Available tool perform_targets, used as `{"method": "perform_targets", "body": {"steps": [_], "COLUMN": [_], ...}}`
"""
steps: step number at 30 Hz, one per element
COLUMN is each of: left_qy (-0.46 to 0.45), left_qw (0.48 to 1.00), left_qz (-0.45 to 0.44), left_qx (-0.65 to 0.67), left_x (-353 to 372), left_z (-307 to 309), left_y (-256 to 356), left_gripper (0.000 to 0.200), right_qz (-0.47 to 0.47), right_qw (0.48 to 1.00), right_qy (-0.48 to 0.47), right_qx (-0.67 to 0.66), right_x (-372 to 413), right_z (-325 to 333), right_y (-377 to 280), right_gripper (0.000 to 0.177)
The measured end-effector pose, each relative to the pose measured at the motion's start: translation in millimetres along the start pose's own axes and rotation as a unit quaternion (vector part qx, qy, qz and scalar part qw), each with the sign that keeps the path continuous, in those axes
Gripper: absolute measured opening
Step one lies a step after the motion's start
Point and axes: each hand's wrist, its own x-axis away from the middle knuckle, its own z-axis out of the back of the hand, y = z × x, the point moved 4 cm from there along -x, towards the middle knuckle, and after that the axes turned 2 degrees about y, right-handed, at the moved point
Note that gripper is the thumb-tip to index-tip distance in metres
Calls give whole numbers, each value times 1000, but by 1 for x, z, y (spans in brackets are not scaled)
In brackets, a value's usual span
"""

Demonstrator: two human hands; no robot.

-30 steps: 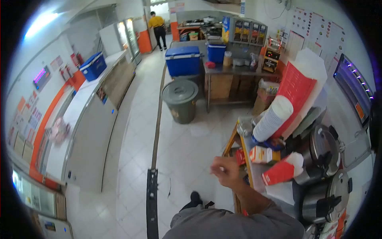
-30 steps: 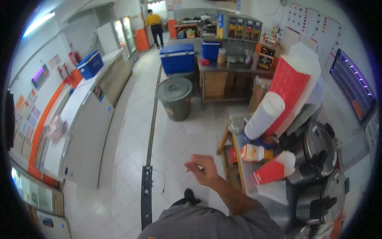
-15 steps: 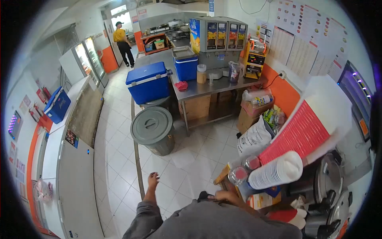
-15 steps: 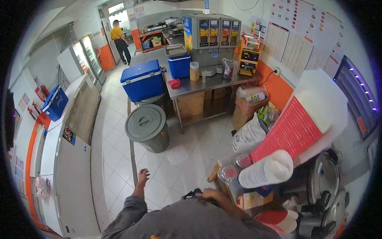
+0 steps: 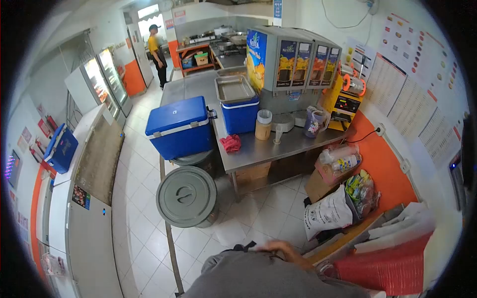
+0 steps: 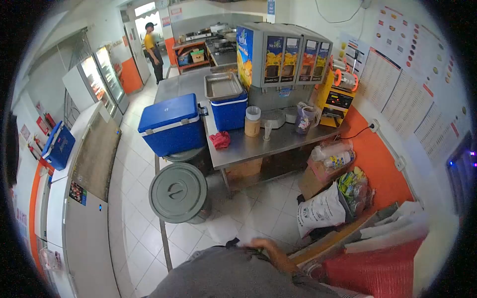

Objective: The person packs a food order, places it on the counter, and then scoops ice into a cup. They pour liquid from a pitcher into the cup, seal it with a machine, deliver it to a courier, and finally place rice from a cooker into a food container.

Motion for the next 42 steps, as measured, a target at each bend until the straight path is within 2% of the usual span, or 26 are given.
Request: {"method": "perform_targets", "body": {"steps": [2, 3, 4, 5, 6, 7, 9, 10, 11, 12, 14, 16, 17, 18, 19, 20, 21, 24, 26, 28, 32, 35, 37, 38, 39, 42], "left_qy": [-22, -32, -45, -58, -58, -44, 49, 62, 117, 138, 120, 107, 123, 82, 105, 167, 219, 274, 281, 297, 339, 355, 333, 338, 325, 319], "left_qw": [999, 997, 995, 991, 994, 992, 969, 963, 748, 721, 701, 837, 853, 942, 872, 723, 645, 549, 485, 457, 403, 406, 439, 435, 435, 444], "left_qz": [-10, -15, -19, -22, 33, 7, 165, 176, 433, 439, 459, 328, 369, 282, 422, 550, 590, 634, 649, 671, 660, 649, 621, 619, 641, 659], "left_qx": [-44, -68, -92, -115, -89, -115, 176, 193, 490, 518, 533, 424, 348, 160, 225, 382, 434, 471, 515, 503, 536, 536, 557, 560, 543, 517], "left_x": [-18, -31, -42, -92, -155, -188, -285, -337, -354, -376, -417, -447, -450, -439, -443, -418, -402, -391, -394, -399, -446, -494, -526, -536, -554, -593], "left_z": [17, 27, 43, 54, 68, 100, 107, 124, 154, 155, 137, 26, -32, -10, -69, -29, 1, -72, -101, -128, -209, -286, -330, -350, -372, -432], "left_y": [-8, -14, -16, -25, -30, -42, -51, -10, 30, 52, 83, 44, 42, 87, 72, 112, 146, 161, 157, 136, 75, 12, -33, -56, -66, -115], "left_gripper": [44, 44, 43, 43, 38, 38, 49, 49, 48, 48, 46, 45, 38, 40, 46, 49, 46, 45, 45, 47, 55, 64, 71, 71, 74, 77], "right_qz": [-15, 188, 107, 154, 262, 330, 283, 295, 311, 336, 402, 428, 487, 539, 543, 567, 589, 610, 632, 652, 587, 582, 615, 646, 493, 550], "right_qw": [985, 952, 961, 905, 844, 773, 775, 779, 723, 657, 692, 752, 753, 744, 748, 750, 752, 738, 677, 641, 703, 716, 675, 618, 753, 688], "right_qy": [97, 162, 254, 397, 468, 542, 564, 550, 606, 651, 561, 428, 328, 224, 165, 179, 195, 101, 69, 40, 23, 11, 1, -38, 56, 68], "right_qx": [143, 179, 6, -28, -20, 7, 41, 57, 116, 177, 213, 260, 297, 324, 345, 288, 224, 272, 370, 404, 401, 386, 409, 446, 432, 469], "right_x": [-44, -103, -81, -87, -70, -52, -54, -59, -63, -73, -122, -173, -201, -221, -232, -235, -246, -281, -302, -305, -316, -324, -341, -358, -438, -431], "right_z": [74, 104, 156, 203, 247, 286, 351, 370, 391, 412, 429, 418, 400, 380, 361, 341, 326, 290, 267, 252, 253, 252, 275, 298, 440, 391], "right_y": [-31, -9, -50, -73, -108, -142, -192, -209, -233, -258, -278, -273, -267, -261, -261, -273, -283, -281, -283, -287, -289, -283, -272, -274, -246, -257], "right_gripper": [44, 42, 37, 24, 23, 20, 33, 33, 31, 29, 28, 27, 26, 25, 25, 24, 24, 28, 35, 45, 71, 87, 93, 87, 76, 64]}}
